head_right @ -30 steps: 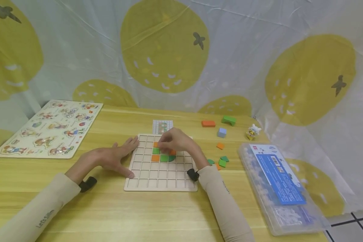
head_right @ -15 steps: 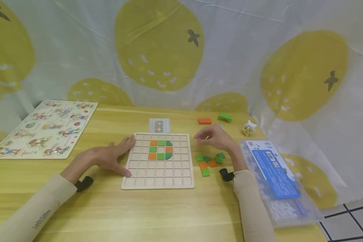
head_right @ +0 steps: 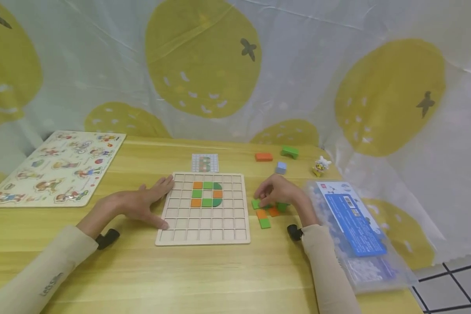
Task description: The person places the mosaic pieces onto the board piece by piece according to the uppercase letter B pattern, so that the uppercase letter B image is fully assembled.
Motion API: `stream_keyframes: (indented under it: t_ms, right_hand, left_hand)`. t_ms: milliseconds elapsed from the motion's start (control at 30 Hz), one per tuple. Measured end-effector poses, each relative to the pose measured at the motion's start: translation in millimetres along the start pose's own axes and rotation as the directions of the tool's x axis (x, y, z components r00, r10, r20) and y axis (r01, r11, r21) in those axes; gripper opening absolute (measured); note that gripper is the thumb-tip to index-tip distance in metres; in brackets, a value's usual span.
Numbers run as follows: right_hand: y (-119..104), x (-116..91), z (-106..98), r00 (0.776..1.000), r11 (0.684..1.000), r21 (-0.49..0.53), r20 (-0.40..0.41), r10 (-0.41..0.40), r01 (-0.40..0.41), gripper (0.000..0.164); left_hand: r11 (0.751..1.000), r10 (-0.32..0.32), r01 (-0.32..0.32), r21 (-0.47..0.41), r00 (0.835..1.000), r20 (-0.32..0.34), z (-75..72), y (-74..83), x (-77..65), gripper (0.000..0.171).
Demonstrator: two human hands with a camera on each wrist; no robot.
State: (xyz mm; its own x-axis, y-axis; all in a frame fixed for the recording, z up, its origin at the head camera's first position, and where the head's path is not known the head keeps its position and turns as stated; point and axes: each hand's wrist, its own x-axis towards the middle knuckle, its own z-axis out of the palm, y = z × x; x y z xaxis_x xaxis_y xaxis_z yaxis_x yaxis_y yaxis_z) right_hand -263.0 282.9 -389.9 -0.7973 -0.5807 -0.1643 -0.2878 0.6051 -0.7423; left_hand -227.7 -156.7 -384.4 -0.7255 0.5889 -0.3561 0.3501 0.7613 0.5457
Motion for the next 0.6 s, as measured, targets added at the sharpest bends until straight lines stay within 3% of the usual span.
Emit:
stream_keyframes:
  t_ms: [300, 600]
  right_hand:
    - [-2.1, 2.2, 3.0, 0.997, 0.997, -0.045, 0.017, 0.071, -0.07, 0.019]
    - [-7.8, 2.6, 3.3, 0.998, 0.996, -0.079, 0.01, 0.054, -0.053, 0.018]
  left_hand:
    - [1.0, -0.016, 0.016, 0.009, 1.0, 0.006, 0.1, 1.6, 2.7, 0.135]
    - [1.0, 0.001, -0.001, -0.008, 1.0, 0.01, 0.0, 0.9, 1.9, 0.135]
